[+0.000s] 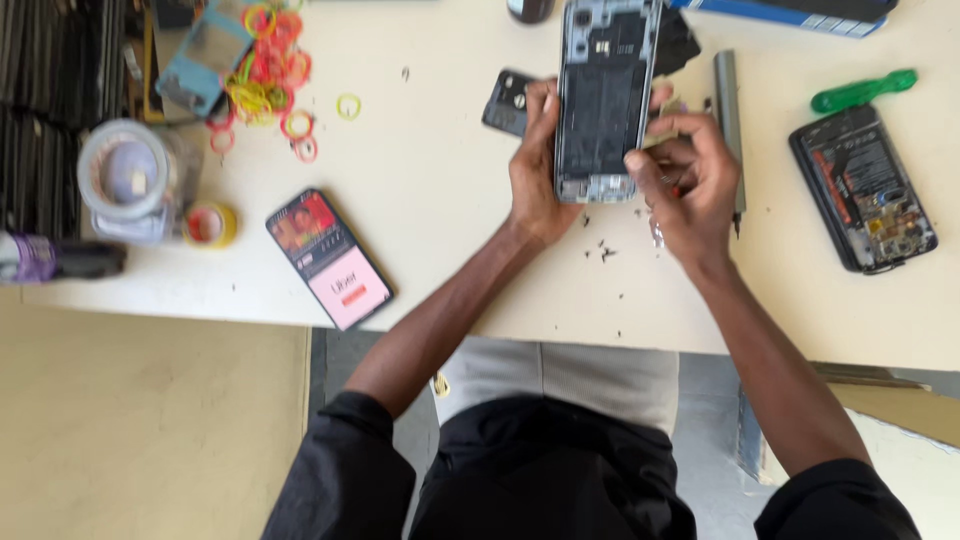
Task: The person uses a screwdriver to disassemble a mobile phone on a workbench and manipulates various internal components.
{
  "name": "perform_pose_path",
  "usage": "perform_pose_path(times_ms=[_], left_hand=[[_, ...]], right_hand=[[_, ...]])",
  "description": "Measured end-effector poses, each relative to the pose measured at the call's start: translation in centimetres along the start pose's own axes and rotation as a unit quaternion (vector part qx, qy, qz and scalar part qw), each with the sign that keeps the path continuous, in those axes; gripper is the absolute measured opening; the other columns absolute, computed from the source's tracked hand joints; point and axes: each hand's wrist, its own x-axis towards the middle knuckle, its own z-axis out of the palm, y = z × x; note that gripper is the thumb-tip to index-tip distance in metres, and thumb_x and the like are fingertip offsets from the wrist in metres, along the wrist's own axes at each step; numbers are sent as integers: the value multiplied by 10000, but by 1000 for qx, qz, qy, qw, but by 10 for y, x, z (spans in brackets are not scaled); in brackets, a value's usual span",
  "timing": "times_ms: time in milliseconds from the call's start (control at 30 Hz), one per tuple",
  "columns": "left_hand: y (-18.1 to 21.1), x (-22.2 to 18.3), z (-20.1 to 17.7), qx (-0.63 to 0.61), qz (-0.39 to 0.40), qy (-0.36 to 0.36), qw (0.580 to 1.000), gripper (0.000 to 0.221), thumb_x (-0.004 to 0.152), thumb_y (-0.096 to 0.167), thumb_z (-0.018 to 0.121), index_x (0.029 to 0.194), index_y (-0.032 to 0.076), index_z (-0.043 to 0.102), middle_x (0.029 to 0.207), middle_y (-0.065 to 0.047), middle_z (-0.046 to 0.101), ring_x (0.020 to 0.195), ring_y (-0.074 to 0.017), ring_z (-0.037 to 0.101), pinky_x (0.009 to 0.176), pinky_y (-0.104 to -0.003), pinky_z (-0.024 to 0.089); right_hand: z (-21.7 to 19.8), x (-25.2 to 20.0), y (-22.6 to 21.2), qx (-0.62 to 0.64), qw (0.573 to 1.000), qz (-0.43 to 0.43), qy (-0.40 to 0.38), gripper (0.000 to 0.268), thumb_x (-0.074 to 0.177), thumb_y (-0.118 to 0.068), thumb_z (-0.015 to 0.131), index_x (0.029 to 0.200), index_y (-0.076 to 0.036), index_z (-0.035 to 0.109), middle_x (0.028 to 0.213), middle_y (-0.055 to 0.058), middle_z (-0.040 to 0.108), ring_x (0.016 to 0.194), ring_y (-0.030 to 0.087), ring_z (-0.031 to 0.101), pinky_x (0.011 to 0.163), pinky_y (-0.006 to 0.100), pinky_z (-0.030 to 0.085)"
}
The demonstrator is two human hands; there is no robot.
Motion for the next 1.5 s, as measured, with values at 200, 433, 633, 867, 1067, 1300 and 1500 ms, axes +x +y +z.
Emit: perform_pose_path(times_ms=[200,433,633,867,1067,1300,1500], left_hand=[[2,1,0,38,33,-22,998,140,1152,347,386,1099,218,387,1327,-156,690,1243,-287,672,979,-446,639],[-5,1,-35,-53,4,-25,998,503,1264,471,322,1064,79,566,994,-30,665,1055,-160,694,995,-383,628],[21,7,5,26,-237,0,971,1214,741,943,304,1514,22,469,1413,-219,605,1229,-316,700,1003,-491,635],[34,10,22,82,-437,-215,870,1127,816,832,560,1633,145,201,1494,-327,506,1107,-436,684,792,-556,638],[30,7,17,17,-331,-67,941,745,1006,381,638,1611,132,280,1419,-260,555,1184,-351,696,946,-566,654],[19,10,21,60,-214,30,975,301,959,-47,584,1228,35,478,1312,-269,623,1095,-363,726,873,-599,665],[13,-7,23,93,-156,126,975,195,993,-16,593,1167,36,524,1173,-205,600,977,-306,717,762,-511,692]], right_hand=[[-7,1,-13,36,997,63,-6,377,1036,0,700,1384,70,573,890,80,691,652,49,539,564,208,421],[-19,1,-13,31,997,70,29,324,1083,-49,658,1401,7,673,855,31,625,608,28,444,524,194,361],[-58,28,-31,-113,974,-119,-158,232,1049,-38,633,1270,-31,703,1110,118,746,875,103,679,810,232,562],[-45,53,-63,-311,902,29,-298,297,916,-45,685,1206,-99,726,925,64,798,712,173,747,604,325,569],[-44,53,-43,-265,957,-104,-56,269,1112,52,597,1378,8,610,1221,162,547,943,240,696,812,316,584],[-37,36,-20,-196,952,-232,27,115,1054,66,725,1140,-7,705,1075,100,672,922,172,719,749,253,591],[-25,18,-19,-297,939,-175,-1,182,980,59,790,1114,-60,814,883,67,679,693,126,644,529,254,470]])
